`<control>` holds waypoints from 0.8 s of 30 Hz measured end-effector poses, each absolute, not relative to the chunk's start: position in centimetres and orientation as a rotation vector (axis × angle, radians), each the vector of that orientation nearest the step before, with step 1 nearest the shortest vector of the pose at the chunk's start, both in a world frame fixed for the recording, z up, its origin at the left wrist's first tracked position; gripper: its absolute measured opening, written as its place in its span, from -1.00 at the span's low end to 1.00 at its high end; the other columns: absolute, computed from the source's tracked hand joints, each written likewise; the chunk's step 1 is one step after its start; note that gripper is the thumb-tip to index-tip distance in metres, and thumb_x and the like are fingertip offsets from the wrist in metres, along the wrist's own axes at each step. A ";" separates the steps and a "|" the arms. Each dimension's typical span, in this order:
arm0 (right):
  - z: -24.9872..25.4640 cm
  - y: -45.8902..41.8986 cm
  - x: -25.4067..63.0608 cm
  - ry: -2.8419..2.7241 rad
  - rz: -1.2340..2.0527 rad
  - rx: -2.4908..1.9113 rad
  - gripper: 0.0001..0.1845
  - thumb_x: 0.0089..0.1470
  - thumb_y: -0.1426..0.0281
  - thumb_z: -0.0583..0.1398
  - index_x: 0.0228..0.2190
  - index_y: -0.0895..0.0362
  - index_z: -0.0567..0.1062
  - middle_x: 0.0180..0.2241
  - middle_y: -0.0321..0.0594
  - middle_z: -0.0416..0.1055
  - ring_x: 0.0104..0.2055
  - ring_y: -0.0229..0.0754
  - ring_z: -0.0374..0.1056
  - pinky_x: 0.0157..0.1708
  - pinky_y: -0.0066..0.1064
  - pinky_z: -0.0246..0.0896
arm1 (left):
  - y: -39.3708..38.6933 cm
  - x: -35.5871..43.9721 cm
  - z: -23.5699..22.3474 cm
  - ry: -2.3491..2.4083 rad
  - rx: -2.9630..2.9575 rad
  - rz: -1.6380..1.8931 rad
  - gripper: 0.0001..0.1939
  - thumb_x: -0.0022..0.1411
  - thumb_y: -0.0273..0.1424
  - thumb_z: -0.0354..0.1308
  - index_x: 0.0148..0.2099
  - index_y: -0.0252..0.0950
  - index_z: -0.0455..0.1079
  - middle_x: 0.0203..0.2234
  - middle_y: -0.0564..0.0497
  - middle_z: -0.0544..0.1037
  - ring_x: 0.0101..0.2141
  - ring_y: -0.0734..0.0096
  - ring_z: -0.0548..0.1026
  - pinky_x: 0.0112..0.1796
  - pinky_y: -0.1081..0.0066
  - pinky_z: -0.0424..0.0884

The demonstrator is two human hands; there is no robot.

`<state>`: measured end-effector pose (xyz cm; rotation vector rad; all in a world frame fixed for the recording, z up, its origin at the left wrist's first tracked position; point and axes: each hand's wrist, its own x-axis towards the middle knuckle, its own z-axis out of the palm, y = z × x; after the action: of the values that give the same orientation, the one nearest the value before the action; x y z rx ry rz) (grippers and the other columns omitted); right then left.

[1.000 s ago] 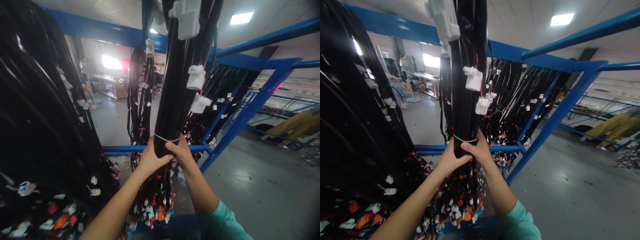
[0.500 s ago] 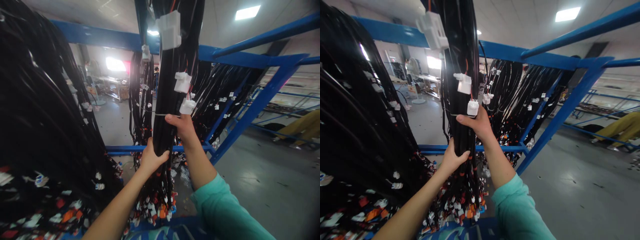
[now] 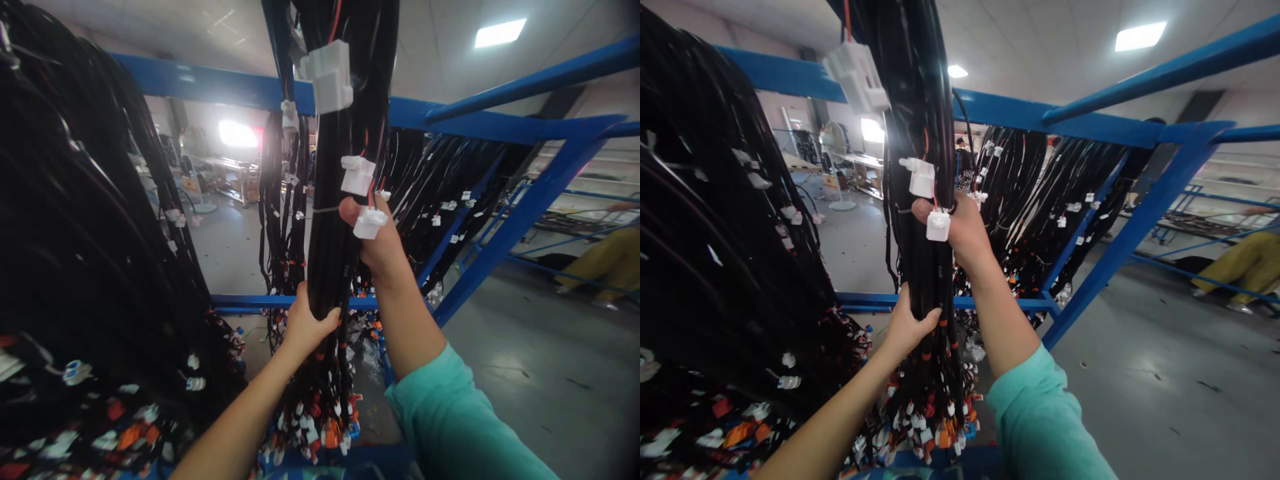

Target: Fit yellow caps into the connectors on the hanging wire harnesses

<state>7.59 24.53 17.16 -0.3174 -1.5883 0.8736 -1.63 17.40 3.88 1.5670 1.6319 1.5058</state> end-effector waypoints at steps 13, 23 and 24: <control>-1.3 25.4 12.5 -1.869 1.419 -0.398 -0.41 -0.18 -0.03 0.27 -0.18 0.09 0.50 -0.21 -0.21 0.50 -0.11 -0.01 0.39 -0.01 -0.12 0.25 | 16.5 -3.9 -3.8 1.576 1.597 1.480 -0.19 -0.23 -0.29 0.30 0.09 -0.29 0.06 -0.02 -0.20 0.40 0.00 0.06 0.41 -0.01 0.09 0.34; -12.1 22.8 13.4 -1.907 0.965 -0.815 -0.79 -0.12 0.26 0.23 -0.39 0.10 0.50 -0.45 -0.27 0.47 -0.41 -0.16 0.35 -0.39 -0.37 0.28 | 15.7 -3.6 -6.9 1.752 1.846 1.664 -0.28 -0.05 -0.38 0.14 0.18 -0.29 -0.01 0.02 -0.21 0.38 -0.01 0.12 0.42 -0.03 0.16 0.38; -13.0 22.6 13.4 -1.930 0.952 -0.833 -0.80 -0.15 0.27 0.23 -0.41 0.10 0.49 -0.46 -0.27 0.47 -0.41 -0.15 0.35 -0.38 -0.36 0.27 | 15.6 -3.6 -6.9 1.747 1.860 1.676 -0.28 -0.04 -0.38 0.14 0.18 -0.28 0.00 0.03 -0.20 0.37 0.00 0.12 0.41 -0.02 0.16 0.37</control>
<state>13.36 22.57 -12.95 -0.8328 -1.9295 0.9523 -3.64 15.61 -6.93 1.8604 1.7467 1.6763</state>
